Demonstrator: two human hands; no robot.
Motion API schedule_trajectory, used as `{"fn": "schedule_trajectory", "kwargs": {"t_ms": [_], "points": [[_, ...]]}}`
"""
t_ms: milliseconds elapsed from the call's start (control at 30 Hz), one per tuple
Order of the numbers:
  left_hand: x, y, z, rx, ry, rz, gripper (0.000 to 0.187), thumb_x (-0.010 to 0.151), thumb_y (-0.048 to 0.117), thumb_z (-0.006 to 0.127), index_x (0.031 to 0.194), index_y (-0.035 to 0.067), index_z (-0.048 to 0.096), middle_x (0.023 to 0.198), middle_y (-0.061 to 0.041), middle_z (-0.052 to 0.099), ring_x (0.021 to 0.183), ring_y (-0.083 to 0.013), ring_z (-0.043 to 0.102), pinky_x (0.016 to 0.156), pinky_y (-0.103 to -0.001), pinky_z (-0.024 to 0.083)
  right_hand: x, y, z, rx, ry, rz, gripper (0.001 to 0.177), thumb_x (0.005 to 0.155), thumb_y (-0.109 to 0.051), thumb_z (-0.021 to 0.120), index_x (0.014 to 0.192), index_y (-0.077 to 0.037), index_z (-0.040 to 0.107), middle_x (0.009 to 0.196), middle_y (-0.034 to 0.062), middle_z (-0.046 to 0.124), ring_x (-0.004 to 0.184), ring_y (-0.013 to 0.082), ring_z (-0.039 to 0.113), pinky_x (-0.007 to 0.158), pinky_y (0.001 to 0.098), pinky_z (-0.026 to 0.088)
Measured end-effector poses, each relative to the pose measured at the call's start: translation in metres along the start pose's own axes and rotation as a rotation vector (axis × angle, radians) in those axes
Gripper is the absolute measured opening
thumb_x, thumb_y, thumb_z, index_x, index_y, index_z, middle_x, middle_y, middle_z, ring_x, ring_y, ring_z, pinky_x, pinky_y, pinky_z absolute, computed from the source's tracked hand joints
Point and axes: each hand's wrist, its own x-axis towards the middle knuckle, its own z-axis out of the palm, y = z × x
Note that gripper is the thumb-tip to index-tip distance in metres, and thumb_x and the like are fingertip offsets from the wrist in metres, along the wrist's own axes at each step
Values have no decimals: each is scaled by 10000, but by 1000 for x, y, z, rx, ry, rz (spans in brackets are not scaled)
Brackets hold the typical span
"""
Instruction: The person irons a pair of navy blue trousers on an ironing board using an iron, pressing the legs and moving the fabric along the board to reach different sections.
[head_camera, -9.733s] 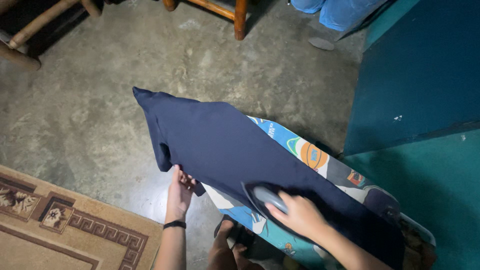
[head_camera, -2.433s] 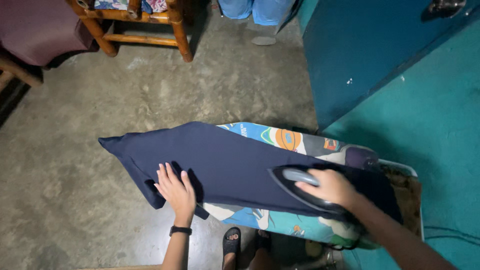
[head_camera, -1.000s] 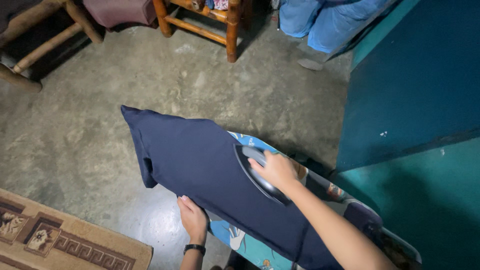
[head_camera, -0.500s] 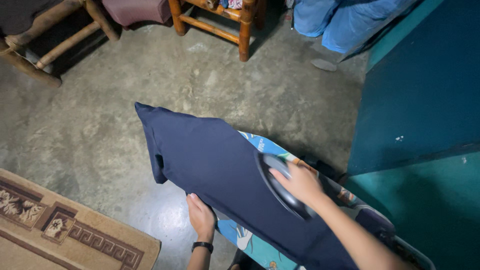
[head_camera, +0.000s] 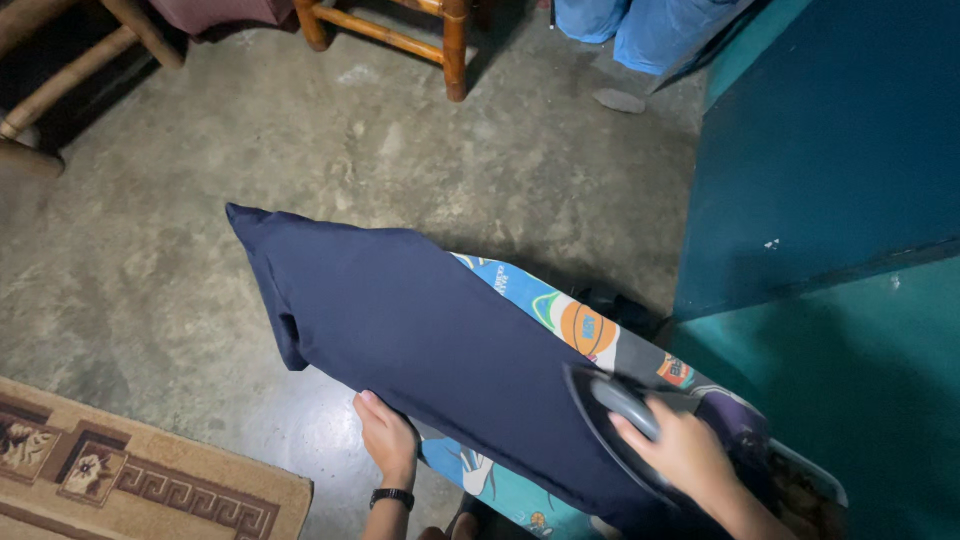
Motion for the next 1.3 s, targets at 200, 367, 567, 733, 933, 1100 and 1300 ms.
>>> {"fn": "schedule_trajectory", "kwargs": {"t_ms": [200, 367, 567, 733, 933, 1100, 1300], "points": [[9, -16, 9, 36, 25, 23, 524, 1085, 470, 242, 1275, 82, 541, 1065, -307, 690, 1014, -549, 606, 863, -582, 444, 82, -103, -7, 49, 123, -290, 582, 856, -575, 651, 1023, -21, 709, 733, 217, 718, 655, 421, 724, 618, 498, 592], [14, -23, 14, 30, 35, 53, 522, 1099, 445, 255, 1298, 59, 543, 1094, -318, 686, 1042, -551, 601, 860, -578, 446, 154, -173, 4, -20, 120, -335, 635, 902, -631, 626, 962, -7, 726, 807, 248, 736, 782, 420, 736, 732, 493, 590], [10, -8, 3, 6, 30, 62, 515, 1075, 435, 265, 1349, 99, 542, 1119, -285, 705, 1047, -519, 629, 873, -556, 472, 175, -192, 8, 26, 103, -342, 683, 878, -660, 620, 965, 7, 734, 846, 255, 731, 838, 431, 729, 780, 509, 575], [8, -6, -2, -33, 24, 97, 506, 1060, 431, 259, 1366, 125, 522, 1116, -271, 707, 1034, -511, 637, 856, -555, 481, 116, -133, 7, 128, 45, -358, 651, 886, -633, 629, 910, 8, 737, 816, 240, 733, 815, 411, 732, 741, 486, 569], [10, -12, 2, 20, -14, 58, 504, 1081, 444, 243, 1353, 118, 515, 1074, -290, 712, 1015, -534, 626, 845, -579, 465, 9, -42, 6, 134, -86, -117, 574, 816, -627, 670, 883, -63, 753, 740, 192, 752, 730, 378, 762, 719, 461, 596], [7, -6, -2, -31, -22, 47, 540, 1068, 466, 231, 1369, 108, 501, 1057, -291, 712, 991, -536, 637, 849, -577, 466, -10, -35, 7, 64, -127, -84, 546, 805, -616, 677, 872, -78, 739, 663, 173, 742, 661, 367, 759, 664, 455, 601], [11, -16, 4, -69, -1, 86, 540, 1072, 462, 232, 1390, 120, 503, 1114, -300, 700, 1038, -540, 622, 878, -568, 464, 29, -111, 15, 122, -70, -293, 555, 835, -614, 663, 849, -62, 723, 665, 195, 713, 643, 394, 725, 619, 481, 575]]}}
